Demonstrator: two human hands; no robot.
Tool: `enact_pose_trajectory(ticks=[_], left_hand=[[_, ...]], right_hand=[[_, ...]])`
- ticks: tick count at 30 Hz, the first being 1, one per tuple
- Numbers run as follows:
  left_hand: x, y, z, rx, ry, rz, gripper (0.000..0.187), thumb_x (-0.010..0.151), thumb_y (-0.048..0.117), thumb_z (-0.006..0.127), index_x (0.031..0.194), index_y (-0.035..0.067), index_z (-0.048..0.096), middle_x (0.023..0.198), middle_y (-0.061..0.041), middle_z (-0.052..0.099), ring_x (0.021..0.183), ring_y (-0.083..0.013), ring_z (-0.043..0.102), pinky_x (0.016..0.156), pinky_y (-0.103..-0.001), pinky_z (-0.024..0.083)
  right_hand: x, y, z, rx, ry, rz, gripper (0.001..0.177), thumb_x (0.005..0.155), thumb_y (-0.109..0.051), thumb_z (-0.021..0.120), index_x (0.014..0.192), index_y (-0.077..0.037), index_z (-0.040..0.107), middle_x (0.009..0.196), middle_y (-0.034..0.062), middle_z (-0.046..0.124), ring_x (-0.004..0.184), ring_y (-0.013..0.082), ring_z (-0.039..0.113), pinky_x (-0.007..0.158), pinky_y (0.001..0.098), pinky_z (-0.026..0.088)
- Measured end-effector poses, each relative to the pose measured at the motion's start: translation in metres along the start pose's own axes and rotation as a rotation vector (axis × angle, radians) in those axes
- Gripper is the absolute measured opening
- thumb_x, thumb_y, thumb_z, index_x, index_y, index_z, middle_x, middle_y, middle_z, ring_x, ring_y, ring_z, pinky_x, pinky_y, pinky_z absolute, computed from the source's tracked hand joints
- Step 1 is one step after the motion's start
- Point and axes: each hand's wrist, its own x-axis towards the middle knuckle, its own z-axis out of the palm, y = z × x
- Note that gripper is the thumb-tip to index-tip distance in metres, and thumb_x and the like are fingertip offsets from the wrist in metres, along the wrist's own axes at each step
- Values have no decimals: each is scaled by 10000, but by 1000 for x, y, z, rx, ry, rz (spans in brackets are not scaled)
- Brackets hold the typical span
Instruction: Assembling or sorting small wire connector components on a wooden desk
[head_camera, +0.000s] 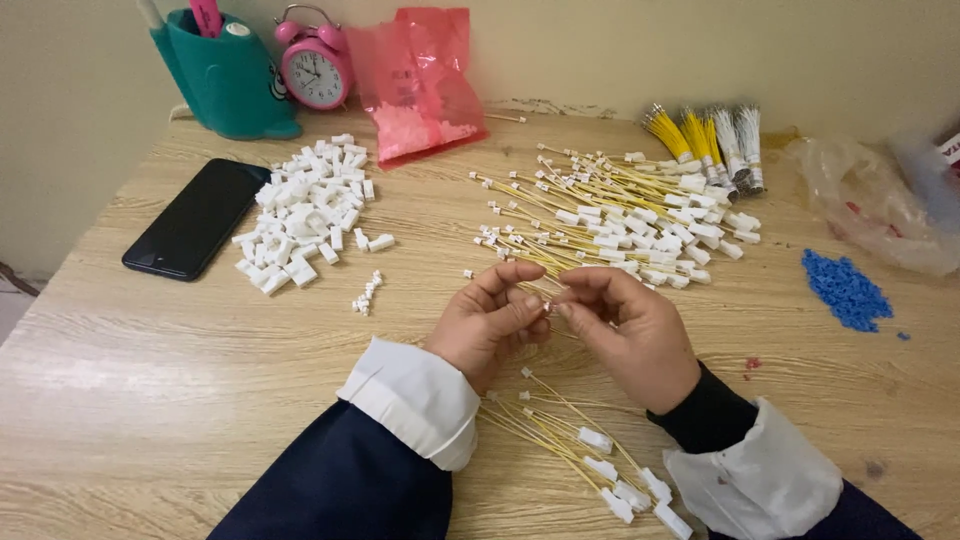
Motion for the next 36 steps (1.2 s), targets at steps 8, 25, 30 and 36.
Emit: enact_pose_trajectory(ticks=[8, 25, 30, 36], left_hand=[[0, -3, 2, 30, -26, 25, 328, 830, -10, 714, 1148, 25, 637, 725, -75, 636, 699, -233, 719, 683, -377, 633], [15, 8, -13, 353, 173, 228, 204, 852, 26, 683, 1056, 38, 696, 725, -82, 604, 647, -188, 687, 619, -315, 625], [13, 23, -14, 371, 307, 230, 264, 848, 59, 697, 1109, 55, 655, 910, -111, 635, 743, -174, 687, 677, -265, 616], [10, 16, -10, 383, 249, 219, 293, 860, 42, 668, 1148, 85, 641, 1039, -103, 618, 783, -178, 695, 689, -263, 629]], right_hand=[[-2, -16, 3, -93, -8, 148, 112, 815, -53, 724, 921, -28, 748, 750, 126, 755, 697, 131, 655, 615, 304, 578], [6, -22, -20, -697, -97, -422, 186, 818, -95, 732, 1000, -126, 720, 921, 58, 655, 924, 309, 629, 840, 406, 494], [4, -43, -20, -831, -645, 218, 157, 801, -279, 709, 882, -145, 718, 812, 76, 748, 819, 307, 715, 733, 428, 553], [6, -38, -23, -983, -840, 285, 182, 785, -309, 722, 899, -168, 708, 877, 55, 734, 921, 307, 702, 818, 403, 549]])
